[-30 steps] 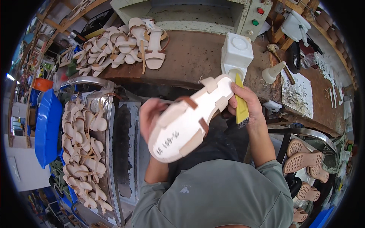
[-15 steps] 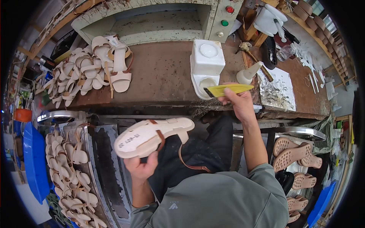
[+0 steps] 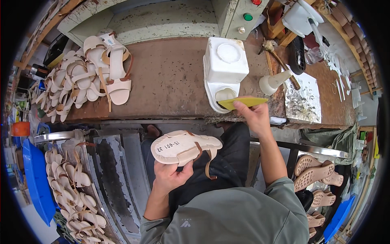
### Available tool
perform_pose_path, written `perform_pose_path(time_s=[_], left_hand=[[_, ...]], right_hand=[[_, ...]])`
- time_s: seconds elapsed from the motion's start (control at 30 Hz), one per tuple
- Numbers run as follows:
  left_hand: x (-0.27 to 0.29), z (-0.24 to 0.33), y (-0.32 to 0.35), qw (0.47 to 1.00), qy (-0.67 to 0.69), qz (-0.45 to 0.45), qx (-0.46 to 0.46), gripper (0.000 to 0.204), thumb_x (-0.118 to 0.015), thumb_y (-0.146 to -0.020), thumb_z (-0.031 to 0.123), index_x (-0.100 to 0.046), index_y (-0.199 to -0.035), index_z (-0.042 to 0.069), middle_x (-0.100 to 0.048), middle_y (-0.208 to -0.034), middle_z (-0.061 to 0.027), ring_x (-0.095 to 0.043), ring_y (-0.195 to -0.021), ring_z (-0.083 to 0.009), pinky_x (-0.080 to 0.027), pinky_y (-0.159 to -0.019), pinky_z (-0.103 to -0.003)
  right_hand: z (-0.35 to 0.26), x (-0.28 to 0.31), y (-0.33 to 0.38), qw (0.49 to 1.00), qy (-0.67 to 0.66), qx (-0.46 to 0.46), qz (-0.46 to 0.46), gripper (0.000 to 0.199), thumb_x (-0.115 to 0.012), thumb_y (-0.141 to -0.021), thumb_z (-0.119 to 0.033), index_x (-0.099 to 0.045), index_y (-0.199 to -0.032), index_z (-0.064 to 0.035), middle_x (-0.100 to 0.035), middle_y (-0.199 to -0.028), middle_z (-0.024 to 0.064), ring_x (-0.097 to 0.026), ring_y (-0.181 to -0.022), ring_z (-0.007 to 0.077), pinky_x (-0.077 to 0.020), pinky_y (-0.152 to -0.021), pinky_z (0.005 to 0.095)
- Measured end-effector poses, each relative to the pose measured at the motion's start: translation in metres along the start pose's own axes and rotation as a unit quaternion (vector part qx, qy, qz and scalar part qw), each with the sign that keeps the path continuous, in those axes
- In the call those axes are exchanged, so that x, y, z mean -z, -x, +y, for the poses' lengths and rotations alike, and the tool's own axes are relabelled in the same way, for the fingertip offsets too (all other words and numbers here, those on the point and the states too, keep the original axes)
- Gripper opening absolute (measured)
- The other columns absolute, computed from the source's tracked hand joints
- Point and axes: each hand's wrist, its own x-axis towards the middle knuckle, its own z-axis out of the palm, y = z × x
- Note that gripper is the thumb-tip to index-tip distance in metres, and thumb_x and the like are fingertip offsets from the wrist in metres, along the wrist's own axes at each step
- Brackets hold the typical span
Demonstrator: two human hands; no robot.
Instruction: The person uses a yellow brush to apply a substance to the sole and straps of beige sandals. They handle the sandals one at a time, picking them up from a nearby pile, applying the treatment, and placing them on a wooden rack. The process is repeated for multiple units throughout the clip.
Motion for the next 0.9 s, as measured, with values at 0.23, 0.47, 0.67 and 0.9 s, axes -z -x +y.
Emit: perform_pose_path(time_s=[0.23, 0.47, 0.67, 0.9], left_hand=[[-0.004, 0.016, -0.017, 0.999, 0.018, -0.022, -0.035, 0.033, -0.061, -0.062, 0.001, -0.068, -0.094, 0.005, -0.065, -0.099, -0.0125, -0.06, -0.1, -0.0318, -0.037, -0.097, -0.046], [0.007, 0.046, -0.021, 0.996, 0.05, -0.037, -0.067, 0.036, -0.061, -0.064, 0.002, -0.067, -0.099, 0.006, -0.064, -0.103, -0.0137, -0.059, -0.101, -0.0351, -0.039, -0.096, -0.047], [0.022, 0.063, -0.009, 0.996, 0.05, -0.001, -0.069, 0.032, -0.064, -0.068, 0.003, -0.065, -0.1, -0.001, -0.065, -0.101, -0.0149, -0.06, -0.1, -0.0318, -0.043, -0.092, -0.043], [0.026, 0.084, 0.006, 0.988, 0.143, 0.039, -0.048, 0.035, -0.059, -0.072, 0.005, -0.063, -0.106, -0.001, -0.064, -0.106, -0.0134, -0.058, -0.104, -0.0323, -0.039, -0.096, -0.043]], right_hand=[[-0.05, 0.004, 0.017, 0.973, -0.192, -0.112, -0.07, 0.01, -0.065, -0.081, -0.006, -0.063, -0.084, 0.0036, -0.063, -0.068, 0.0067, -0.053, -0.048, 0.0077, -0.0391, -0.045, 0.0186], [-0.108, -0.03, 0.058, 0.957, -0.206, 0.055, -0.195, 0.014, -0.068, -0.078, -0.008, -0.065, -0.087, 0.0029, -0.066, -0.076, 0.0115, -0.057, -0.054, 0.0125, -0.0426, -0.046, 0.0218], [-0.119, -0.022, 0.087, 0.782, -0.059, 0.564, -0.258, 0.026, -0.074, -0.073, -0.021, -0.065, -0.084, 0.0005, -0.066, -0.083, 0.0169, -0.06, -0.061, 0.0161, -0.0404, -0.049, 0.0271], [-0.121, -0.016, 0.103, 0.782, -0.082, 0.6, -0.15, 0.021, -0.073, -0.07, -0.019, -0.068, -0.084, -0.0046, -0.067, -0.083, 0.008, -0.054, -0.06, 0.0134, -0.0355, -0.049, 0.0245]])
